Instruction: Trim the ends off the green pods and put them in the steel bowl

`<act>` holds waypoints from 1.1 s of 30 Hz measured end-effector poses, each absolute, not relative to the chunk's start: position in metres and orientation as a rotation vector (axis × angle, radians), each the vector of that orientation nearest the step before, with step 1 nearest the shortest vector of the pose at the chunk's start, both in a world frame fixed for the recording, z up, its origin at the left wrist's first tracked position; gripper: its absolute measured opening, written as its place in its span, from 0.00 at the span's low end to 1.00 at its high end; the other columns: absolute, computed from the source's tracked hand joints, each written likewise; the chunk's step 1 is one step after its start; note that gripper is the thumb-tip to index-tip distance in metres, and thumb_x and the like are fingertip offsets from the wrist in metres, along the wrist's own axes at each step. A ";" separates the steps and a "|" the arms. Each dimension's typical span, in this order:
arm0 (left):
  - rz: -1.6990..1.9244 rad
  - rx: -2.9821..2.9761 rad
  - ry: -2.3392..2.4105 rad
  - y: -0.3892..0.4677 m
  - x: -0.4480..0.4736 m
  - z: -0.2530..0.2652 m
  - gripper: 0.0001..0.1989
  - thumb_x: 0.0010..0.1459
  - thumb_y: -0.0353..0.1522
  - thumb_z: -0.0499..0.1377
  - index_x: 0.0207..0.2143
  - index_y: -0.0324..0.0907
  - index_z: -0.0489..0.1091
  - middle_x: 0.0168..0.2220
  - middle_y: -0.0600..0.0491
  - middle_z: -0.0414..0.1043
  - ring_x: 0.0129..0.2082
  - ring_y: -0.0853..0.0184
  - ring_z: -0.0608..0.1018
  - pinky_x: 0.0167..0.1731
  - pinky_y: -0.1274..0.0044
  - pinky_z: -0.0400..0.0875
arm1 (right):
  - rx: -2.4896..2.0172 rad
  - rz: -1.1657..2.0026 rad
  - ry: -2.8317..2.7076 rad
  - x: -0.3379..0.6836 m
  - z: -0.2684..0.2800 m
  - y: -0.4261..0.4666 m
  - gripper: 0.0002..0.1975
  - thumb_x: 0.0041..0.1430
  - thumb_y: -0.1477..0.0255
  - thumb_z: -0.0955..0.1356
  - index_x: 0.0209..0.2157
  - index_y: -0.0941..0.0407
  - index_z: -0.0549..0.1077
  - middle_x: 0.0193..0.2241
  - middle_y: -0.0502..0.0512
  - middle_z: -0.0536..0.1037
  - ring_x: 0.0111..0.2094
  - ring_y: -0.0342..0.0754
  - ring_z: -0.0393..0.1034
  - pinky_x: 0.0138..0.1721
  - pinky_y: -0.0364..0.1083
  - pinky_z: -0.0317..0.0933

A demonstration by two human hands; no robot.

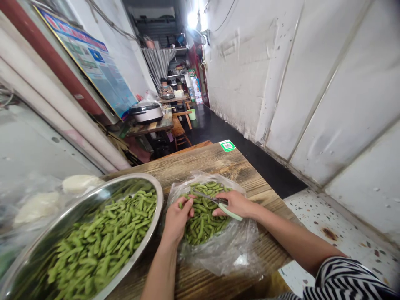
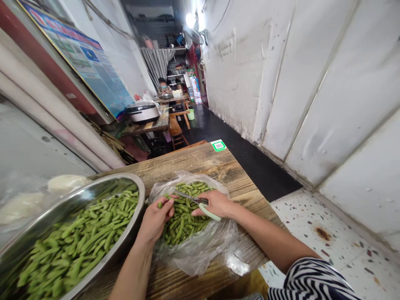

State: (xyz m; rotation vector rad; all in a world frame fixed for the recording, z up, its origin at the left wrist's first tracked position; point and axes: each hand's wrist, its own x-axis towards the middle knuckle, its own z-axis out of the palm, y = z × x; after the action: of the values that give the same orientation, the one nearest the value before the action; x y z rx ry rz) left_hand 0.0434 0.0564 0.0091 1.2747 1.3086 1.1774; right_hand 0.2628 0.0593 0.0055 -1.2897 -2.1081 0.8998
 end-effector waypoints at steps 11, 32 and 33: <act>1.028 1.298 1.204 0.052 0.050 0.014 0.15 0.48 0.40 0.61 0.33 0.38 0.66 0.24 0.57 0.66 0.14 0.80 0.58 0.16 0.82 0.46 | -1.339 0.836 -2.139 0.261 0.009 0.056 0.23 0.45 0.54 0.73 0.36 0.57 0.77 0.22 0.49 0.69 0.24 0.43 0.59 0.25 0.40 0.51; 0.985 1.258 1.197 0.052 0.047 0.019 0.10 0.45 0.32 0.56 0.33 0.39 0.66 0.20 0.59 0.66 0.13 0.79 0.56 0.15 0.83 0.46 | -1.247 1.016 -2.144 0.266 0.001 0.061 0.20 0.46 0.54 0.73 0.24 0.59 0.73 0.17 0.45 0.62 0.21 0.41 0.54 0.22 0.40 0.49; 1.026 1.208 1.188 0.052 0.047 0.021 0.09 0.45 0.32 0.56 0.32 0.40 0.64 0.20 0.59 0.67 0.12 0.79 0.57 0.15 0.84 0.46 | -1.257 0.998 -2.138 0.266 0.002 0.062 0.19 0.46 0.55 0.73 0.24 0.58 0.74 0.17 0.45 0.63 0.22 0.41 0.54 0.22 0.40 0.48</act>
State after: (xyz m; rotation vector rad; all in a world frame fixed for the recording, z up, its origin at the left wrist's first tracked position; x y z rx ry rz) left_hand 0.0466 0.0521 0.0208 1.2077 1.1883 1.0257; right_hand 0.2659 0.0619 0.0017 -1.2570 -2.1380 0.9979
